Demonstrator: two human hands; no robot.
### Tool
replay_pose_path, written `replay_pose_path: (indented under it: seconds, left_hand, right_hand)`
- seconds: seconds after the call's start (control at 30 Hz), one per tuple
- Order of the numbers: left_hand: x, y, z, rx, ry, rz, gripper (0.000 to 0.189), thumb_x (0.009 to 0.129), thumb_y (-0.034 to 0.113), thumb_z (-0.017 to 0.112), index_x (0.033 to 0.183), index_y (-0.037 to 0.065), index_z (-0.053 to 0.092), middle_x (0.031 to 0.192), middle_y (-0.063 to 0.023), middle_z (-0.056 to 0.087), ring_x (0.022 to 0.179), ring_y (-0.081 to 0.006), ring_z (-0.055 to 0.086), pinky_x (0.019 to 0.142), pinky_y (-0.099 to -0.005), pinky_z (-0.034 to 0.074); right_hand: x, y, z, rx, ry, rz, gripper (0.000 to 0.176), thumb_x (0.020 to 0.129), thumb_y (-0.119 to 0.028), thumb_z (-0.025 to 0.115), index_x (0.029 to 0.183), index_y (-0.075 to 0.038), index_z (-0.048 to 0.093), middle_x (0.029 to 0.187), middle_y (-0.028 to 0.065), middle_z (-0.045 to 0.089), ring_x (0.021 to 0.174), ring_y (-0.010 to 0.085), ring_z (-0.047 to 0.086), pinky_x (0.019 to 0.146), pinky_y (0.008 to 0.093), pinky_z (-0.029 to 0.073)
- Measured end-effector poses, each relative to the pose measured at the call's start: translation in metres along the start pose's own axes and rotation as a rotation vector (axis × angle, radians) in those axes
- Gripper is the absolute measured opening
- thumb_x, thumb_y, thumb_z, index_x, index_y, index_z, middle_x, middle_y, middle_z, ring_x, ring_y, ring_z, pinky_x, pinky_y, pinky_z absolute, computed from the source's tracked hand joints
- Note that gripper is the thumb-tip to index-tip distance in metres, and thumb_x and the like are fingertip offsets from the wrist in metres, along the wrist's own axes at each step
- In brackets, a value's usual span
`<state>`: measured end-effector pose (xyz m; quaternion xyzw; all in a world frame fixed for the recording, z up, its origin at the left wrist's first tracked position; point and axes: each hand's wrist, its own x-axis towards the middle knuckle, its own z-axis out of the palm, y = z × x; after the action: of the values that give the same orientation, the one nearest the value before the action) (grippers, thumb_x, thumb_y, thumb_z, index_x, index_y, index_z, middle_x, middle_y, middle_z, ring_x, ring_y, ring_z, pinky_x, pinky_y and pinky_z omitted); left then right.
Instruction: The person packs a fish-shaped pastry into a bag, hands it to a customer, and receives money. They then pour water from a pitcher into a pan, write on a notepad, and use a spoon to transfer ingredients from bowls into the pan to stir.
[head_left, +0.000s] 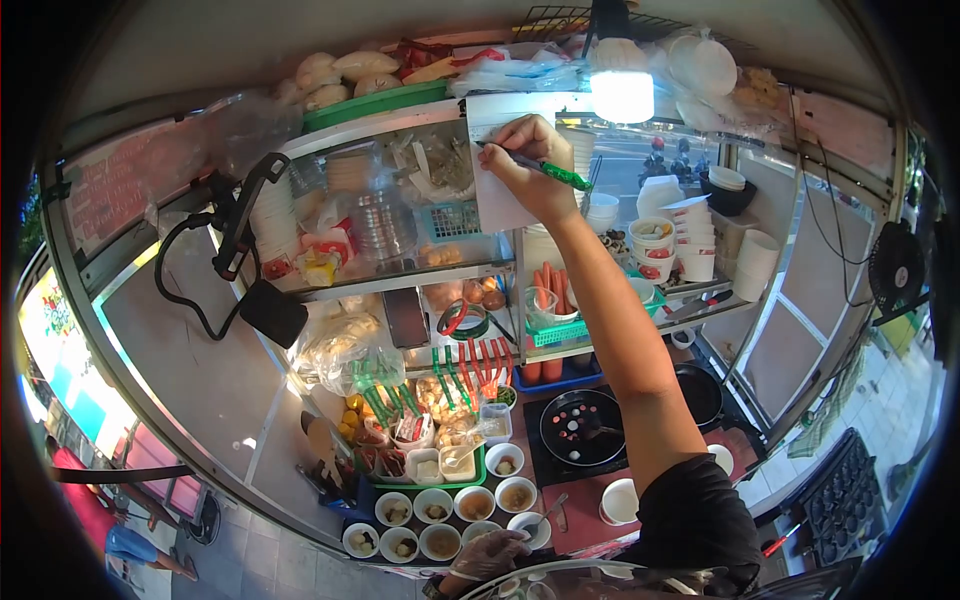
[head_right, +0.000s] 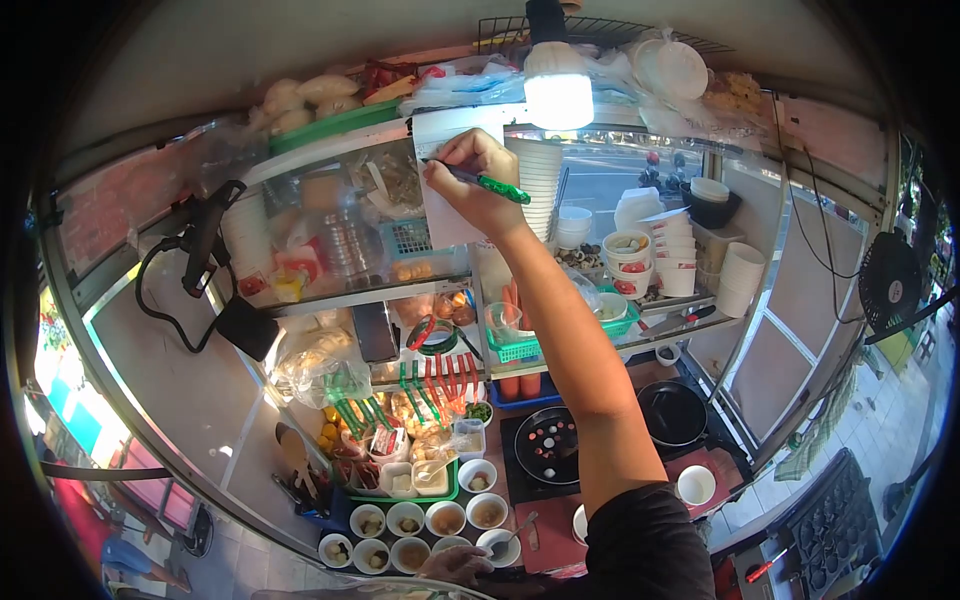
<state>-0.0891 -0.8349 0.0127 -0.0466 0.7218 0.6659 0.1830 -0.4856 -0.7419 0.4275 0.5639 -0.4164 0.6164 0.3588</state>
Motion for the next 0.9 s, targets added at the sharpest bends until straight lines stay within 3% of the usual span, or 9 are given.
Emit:
replay_pose_path:
  seconds: [0.3,0.37,0.8,0.9]
  left_hand:
    - [-0.008,0.012,0.0,0.011,0.007,-0.019,0.036,0.108,0.027,0.06,0.136,0.005,0.061,0.109,-0.0009,0.076,0.079,-0.0052,0.063,0.075,-0.0221,0.053]
    - [-0.01,0.014,0.0,0.005,0.017,-0.024,0.036,0.108,0.027,0.061,0.136,0.005,0.062,0.109,-0.0009,0.076,0.079,-0.0052,0.063,0.075,-0.0223,0.053]
    - [-0.01,0.012,0.002,-0.023,0.054,-0.028,0.034,0.107,0.024,0.062,0.134,0.003,0.064,0.108,-0.0033,0.077,0.08,-0.0063,0.065,0.075,-0.022,0.054]
    - [-0.009,0.008,0.001,-0.024,0.054,-0.026,0.034,0.107,0.024,0.062,0.135,0.003,0.063,0.109,-0.0034,0.077,0.08,-0.0064,0.065,0.075,-0.0221,0.054]
  right_hand:
    - [0.001,0.001,0.001,-0.073,-0.001,-0.018,0.028,0.087,0.013,0.074,0.089,0.0,0.05,0.099,0.0121,0.065,0.088,0.0175,0.071,0.079,0.0306,0.062]
    - [0.001,0.002,0.003,-0.106,0.098,-0.063,0.026,0.079,-0.002,0.083,0.081,-0.002,0.057,0.089,0.0095,0.073,0.077,0.013,0.069,0.071,0.0286,0.058]
    - [0.002,-0.003,0.006,-0.173,0.113,-0.117,0.027,0.077,-0.002,0.084,0.08,-0.001,0.057,0.085,0.0091,0.071,0.075,0.0131,0.068,0.068,0.0278,0.058]
    - [0.001,-0.006,0.004,-0.237,0.03,-0.096,0.026,0.083,0.006,0.08,0.086,0.0,0.055,0.096,0.0098,0.068,0.085,0.0108,0.067,0.075,0.0262,0.059]
